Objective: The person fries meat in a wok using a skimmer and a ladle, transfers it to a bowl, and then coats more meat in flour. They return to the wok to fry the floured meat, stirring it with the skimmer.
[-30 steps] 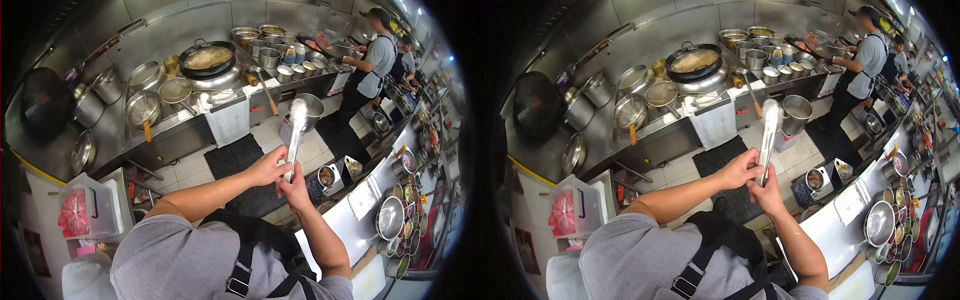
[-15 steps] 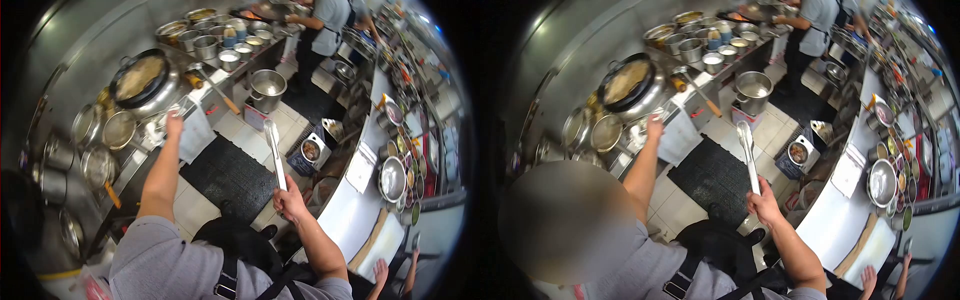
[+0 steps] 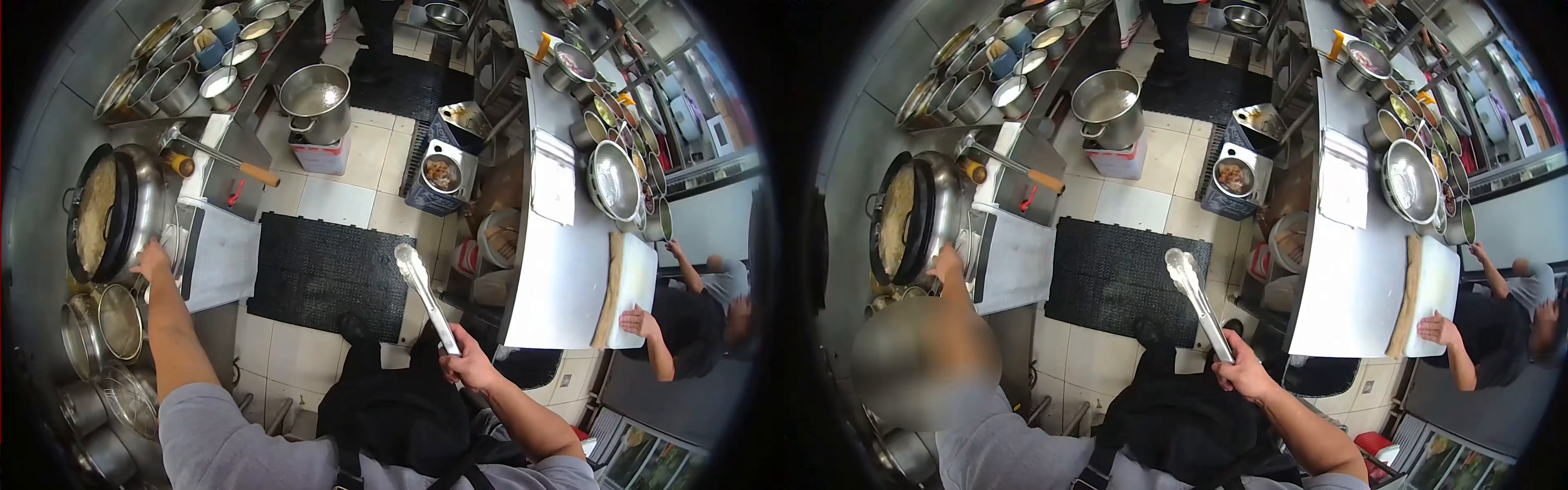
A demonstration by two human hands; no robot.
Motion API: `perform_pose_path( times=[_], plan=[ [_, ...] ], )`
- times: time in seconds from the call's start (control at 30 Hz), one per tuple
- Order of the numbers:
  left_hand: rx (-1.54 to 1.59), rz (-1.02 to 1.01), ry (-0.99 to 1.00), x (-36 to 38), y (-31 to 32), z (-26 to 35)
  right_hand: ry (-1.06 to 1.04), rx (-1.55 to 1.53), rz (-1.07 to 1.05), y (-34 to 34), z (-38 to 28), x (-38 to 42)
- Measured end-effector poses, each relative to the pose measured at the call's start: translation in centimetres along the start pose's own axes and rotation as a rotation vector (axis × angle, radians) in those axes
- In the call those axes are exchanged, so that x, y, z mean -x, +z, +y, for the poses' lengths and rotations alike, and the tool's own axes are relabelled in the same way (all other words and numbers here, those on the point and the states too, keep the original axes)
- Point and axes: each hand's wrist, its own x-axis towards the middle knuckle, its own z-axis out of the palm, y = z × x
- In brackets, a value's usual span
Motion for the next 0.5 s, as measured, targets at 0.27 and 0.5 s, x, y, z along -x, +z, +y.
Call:
perform_pose_path(
  times=[0.27,0.5],
  plan=[
    [0.274,0.307,-0.049,7.4,-9.4,-5.5,-0.103,0.058,-0.027,-0.6,-3.9,2.2],
    [2.094,0.001,-0.237,15.2,-3.4,-15.5,-0.202,0.121,-0.1,-5.4,-7.4,4.8]
  ],
)
